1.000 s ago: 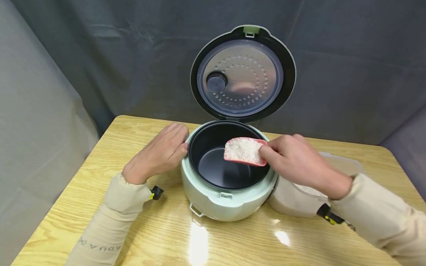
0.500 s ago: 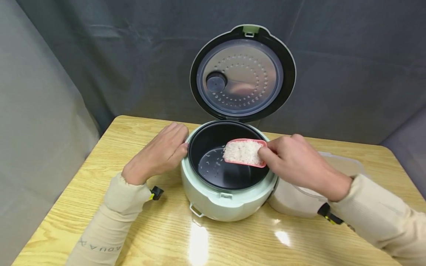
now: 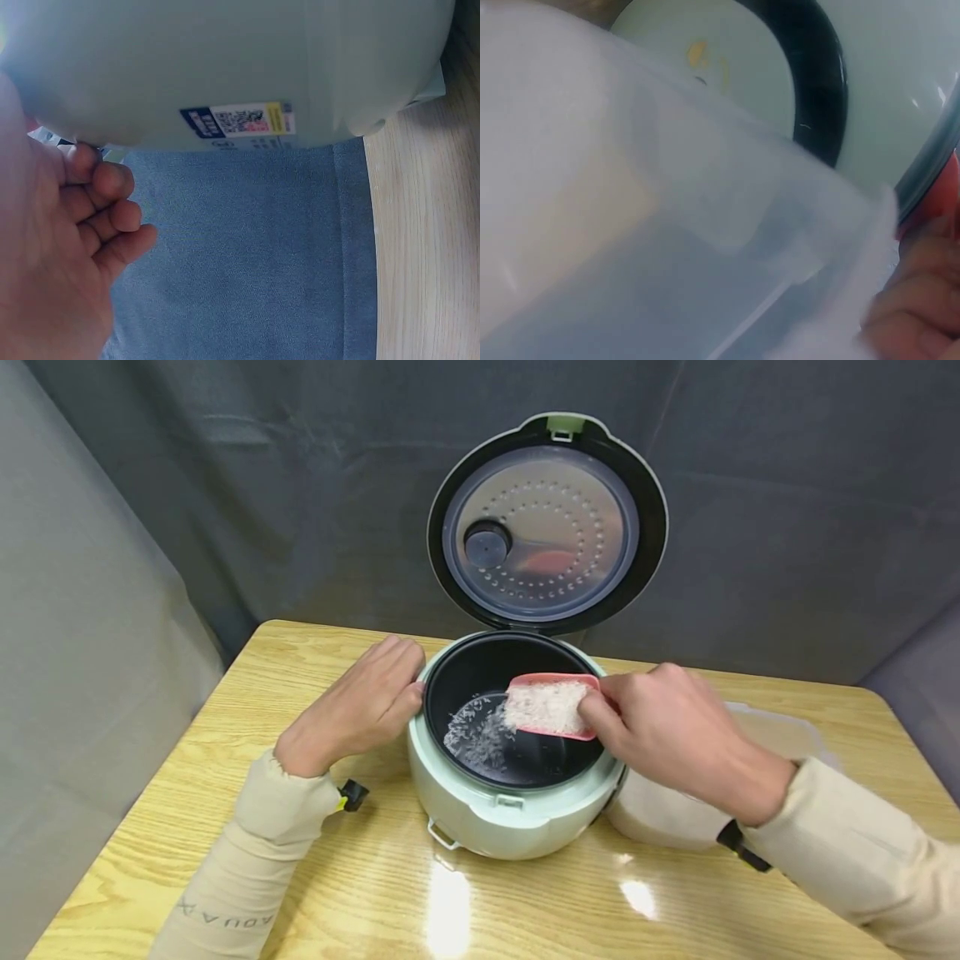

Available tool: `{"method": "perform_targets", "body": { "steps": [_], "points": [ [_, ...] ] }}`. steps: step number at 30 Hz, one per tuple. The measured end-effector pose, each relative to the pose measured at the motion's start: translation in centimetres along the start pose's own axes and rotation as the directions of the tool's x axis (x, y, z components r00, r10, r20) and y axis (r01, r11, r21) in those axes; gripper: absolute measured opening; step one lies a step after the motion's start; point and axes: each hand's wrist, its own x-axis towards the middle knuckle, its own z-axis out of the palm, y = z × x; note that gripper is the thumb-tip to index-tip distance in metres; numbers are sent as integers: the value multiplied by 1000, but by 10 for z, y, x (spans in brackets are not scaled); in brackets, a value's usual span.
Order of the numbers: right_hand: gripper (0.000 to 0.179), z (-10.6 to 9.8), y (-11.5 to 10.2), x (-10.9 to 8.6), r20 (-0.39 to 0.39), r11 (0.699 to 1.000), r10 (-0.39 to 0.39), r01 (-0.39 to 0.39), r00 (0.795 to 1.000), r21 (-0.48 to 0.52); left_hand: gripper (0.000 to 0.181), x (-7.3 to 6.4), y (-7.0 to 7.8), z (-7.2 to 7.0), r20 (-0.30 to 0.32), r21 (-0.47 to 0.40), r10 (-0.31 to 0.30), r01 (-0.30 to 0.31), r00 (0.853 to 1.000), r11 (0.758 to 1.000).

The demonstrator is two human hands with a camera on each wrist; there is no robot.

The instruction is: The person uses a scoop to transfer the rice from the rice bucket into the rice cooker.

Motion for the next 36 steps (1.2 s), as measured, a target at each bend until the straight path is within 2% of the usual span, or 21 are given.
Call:
{"method": "perform_targets", "body": {
  "steps": [14, 22, 31, 36],
  "points": [
    [37, 0, -2, -3, -154, 989, -95, 75, 983, -129, 15, 0, -1, 1, -14, -6, 9, -9, 1000, 1000],
    [35, -3, -2, -3, -184, 984, -124, 98, 975, -147, 15, 0, -1, 1, -16, -6, 10, -10, 1000, 1000],
    [23, -7, 0, -2, -241, 977, -178, 141, 954, -163, 16, 0, -1, 2, -21, 2, 15, -15, 1000, 1000],
    [26, -10, 1, -2, -225, 973, -180, 141, 958, -182, 16, 0, -1, 1, -18, 0, 12, -12, 1000, 1000]
  ]
}}
